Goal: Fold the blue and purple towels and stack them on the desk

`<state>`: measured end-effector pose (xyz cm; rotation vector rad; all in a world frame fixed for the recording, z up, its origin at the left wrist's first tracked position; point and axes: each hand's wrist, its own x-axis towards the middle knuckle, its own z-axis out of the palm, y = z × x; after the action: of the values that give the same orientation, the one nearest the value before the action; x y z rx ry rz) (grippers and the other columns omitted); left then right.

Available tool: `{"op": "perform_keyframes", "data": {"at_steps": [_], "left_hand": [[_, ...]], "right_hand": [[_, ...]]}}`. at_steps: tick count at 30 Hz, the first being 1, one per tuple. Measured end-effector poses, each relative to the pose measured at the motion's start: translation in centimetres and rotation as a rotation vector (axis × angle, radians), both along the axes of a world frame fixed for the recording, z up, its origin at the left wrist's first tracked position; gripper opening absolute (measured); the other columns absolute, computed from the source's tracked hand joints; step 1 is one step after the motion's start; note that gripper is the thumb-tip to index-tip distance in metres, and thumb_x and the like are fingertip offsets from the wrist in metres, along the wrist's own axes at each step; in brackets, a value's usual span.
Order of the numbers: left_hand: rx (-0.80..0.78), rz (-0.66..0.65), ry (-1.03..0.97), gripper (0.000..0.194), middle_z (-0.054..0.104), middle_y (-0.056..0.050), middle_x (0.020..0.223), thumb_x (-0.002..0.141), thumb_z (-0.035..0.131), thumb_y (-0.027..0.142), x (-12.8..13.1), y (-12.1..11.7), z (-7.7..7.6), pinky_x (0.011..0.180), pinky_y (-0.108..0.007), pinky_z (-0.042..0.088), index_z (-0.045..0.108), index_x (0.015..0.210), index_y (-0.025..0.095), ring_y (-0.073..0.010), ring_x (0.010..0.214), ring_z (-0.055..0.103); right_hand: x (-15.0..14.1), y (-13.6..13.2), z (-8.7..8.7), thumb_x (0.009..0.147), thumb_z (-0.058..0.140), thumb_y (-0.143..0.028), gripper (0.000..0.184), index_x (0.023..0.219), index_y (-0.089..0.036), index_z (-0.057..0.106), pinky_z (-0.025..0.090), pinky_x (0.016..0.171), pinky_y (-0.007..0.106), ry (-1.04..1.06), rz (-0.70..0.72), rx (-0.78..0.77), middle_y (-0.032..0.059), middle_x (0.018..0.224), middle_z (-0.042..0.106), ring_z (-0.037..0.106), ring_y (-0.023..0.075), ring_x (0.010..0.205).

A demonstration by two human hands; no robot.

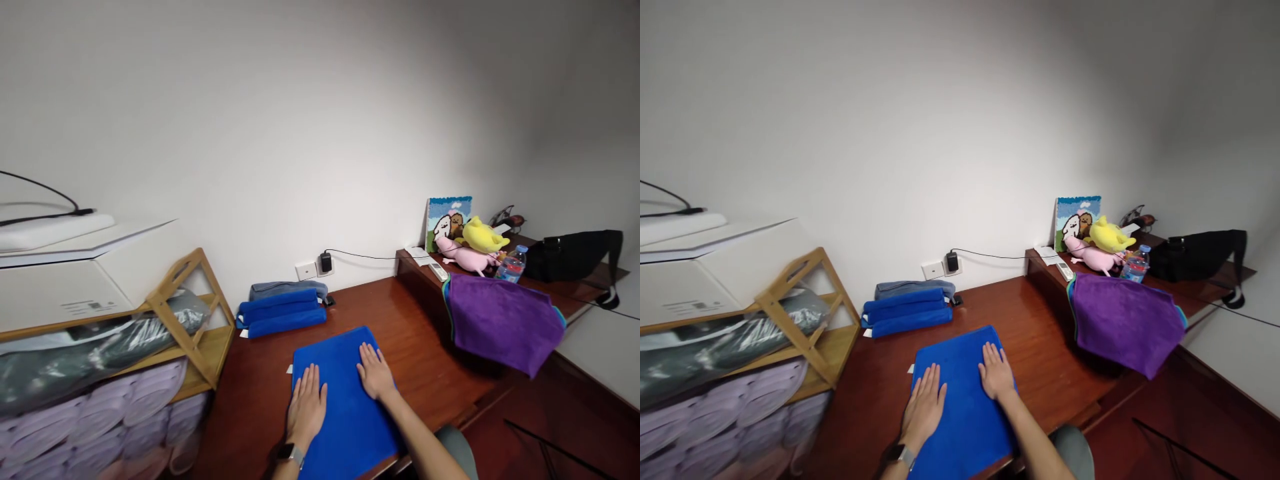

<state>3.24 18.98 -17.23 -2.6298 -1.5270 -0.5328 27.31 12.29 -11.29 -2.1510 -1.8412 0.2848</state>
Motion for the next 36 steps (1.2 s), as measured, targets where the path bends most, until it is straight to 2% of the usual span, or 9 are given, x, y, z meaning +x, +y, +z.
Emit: {"op": "perform_keyframes", "data": {"at_steps": [3, 6, 11, 15, 21, 25, 31, 34, 36], "left_hand": [[-0.021, 0.031, 0.004, 0.064, 0.043, -0.014, 0.167, 0.107, 0.025, 0.044, -1.7, 0.3, 1.0, 0.129, -0.053, 0.033, 0.041, 0.16, 0.012, -0.0276, 0.156, 0.04], [-0.022, 0.043, 0.013, 0.063, 0.044, -0.016, 0.165, 0.106, 0.025, 0.04, -2.5, -0.7, 2.3, 0.129, -0.052, 0.035, 0.043, 0.159, 0.009, -0.0275, 0.155, 0.042], [0.087, -0.065, -0.033, 0.059, 0.04, -0.011, 0.169, 0.108, 0.029, 0.038, -1.8, -5.6, 2.5, 0.129, -0.05, 0.036, 0.036, 0.163, 0.017, -0.0249, 0.157, 0.037], [0.019, -0.107, 0.026, 0.058, 0.043, -0.011, 0.167, 0.108, 0.029, 0.041, -1.2, -9.1, 1.4, 0.128, -0.051, 0.038, 0.043, 0.159, 0.018, -0.0266, 0.155, 0.041], [0.012, -0.006, 0.034, 0.063, 0.042, -0.01, 0.168, 0.107, 0.026, 0.046, -5.5, -9.4, 0.4, 0.128, -0.05, 0.037, 0.043, 0.16, 0.015, -0.0255, 0.156, 0.041], [0.047, 0.017, 0.015, 0.063, 0.048, -0.011, 0.165, 0.107, 0.027, 0.045, -7.3, -9.3, 0.9, 0.127, -0.05, 0.039, 0.045, 0.159, 0.016, -0.0268, 0.153, 0.046], [0.054, -0.076, -0.003, 0.058, 0.045, -0.012, 0.166, 0.107, 0.029, 0.037, -1.2, -11.7, 3.4, 0.129, -0.051, 0.036, 0.047, 0.158, 0.016, -0.0273, 0.156, 0.041], [-0.004, -0.147, 0.011, 0.055, 0.045, -0.009, 0.167, 0.107, 0.031, 0.034, 1.0, -13.1, 2.9, 0.129, -0.052, 0.036, 0.046, 0.159, 0.022, -0.0265, 0.156, 0.04], [-0.008, -0.133, 0.009, 0.056, 0.044, -0.008, 0.168, 0.107, 0.033, 0.038, 0.5, -13.6, 2.1, 0.128, -0.053, 0.036, 0.042, 0.16, 0.025, -0.0274, 0.156, 0.04]], "right_hand": [[3.0, -0.8, 1.5, 0.11, 0.022, -0.041, 0.065, 0.169, -0.015, 0.023, 0.012, 0.133, 0.044, -0.023, -0.076, -0.082, 0.0079, 0.174, 0.021, 0.017, 0.0217, 0.163], [2.9, -1.7, 2.7, 0.11, 0.021, -0.04, 0.065, 0.169, -0.012, 0.024, 0.013, 0.133, 0.042, -0.022, -0.104, -0.082, 0.0087, 0.174, 0.021, 0.017, 0.0219, 0.163], [-3.7, -4.6, 1.3, 0.111, 0.022, -0.04, 0.063, 0.169, -0.016, 0.027, 0.015, 0.133, 0.043, -0.014, 0.013, 0.14, 0.006, 0.174, 0.025, 0.019, 0.0233, 0.163], [-7.8, -7.0, -0.8, 0.112, 0.02, -0.044, 0.062, 0.168, -0.02, 0.029, 0.016, 0.133, 0.045, 0.038, 0.137, 0.149, 0.005, 0.172, 0.03, 0.023, 0.0226, 0.162], [-2.4, -9.3, -0.3, 0.111, 0.022, -0.045, 0.064, 0.168, -0.017, 0.03, 0.015, 0.133, 0.046, -0.009, -0.013, 0.023, 0.0063, 0.173, 0.026, 0.021, 0.023, 0.162], [1.0, -10.6, 1.1, 0.11, 0.025, -0.043, 0.065, 0.168, -0.015, 0.03, 0.017, 0.133, 0.046, -0.039, -0.116, -0.05, 0.0074, 0.173, 0.026, 0.022, 0.0235, 0.162], [-4.5, -10.7, 1.1, 0.112, 0.023, -0.041, 0.063, 0.168, -0.014, 0.03, 0.019, 0.133, 0.043, -0.03, 0.016, 0.121, 0.0076, 0.173, 0.026, 0.021, 0.0232, 0.162], [-7.1, -10.9, -0.3, 0.113, 0.024, -0.041, 0.06, 0.168, -0.018, 0.03, 0.021, 0.132, 0.044, -0.027, 0.101, 0.167, 0.0069, 0.172, 0.029, 0.024, 0.0231, 0.161], [-6.9, -11.5, -1.1, 0.112, 0.026, -0.043, 0.061, 0.168, -0.019, 0.03, 0.022, 0.132, 0.045, -0.033, 0.088, 0.157, 0.0075, 0.171, 0.031, 0.027, 0.024, 0.16]]}}
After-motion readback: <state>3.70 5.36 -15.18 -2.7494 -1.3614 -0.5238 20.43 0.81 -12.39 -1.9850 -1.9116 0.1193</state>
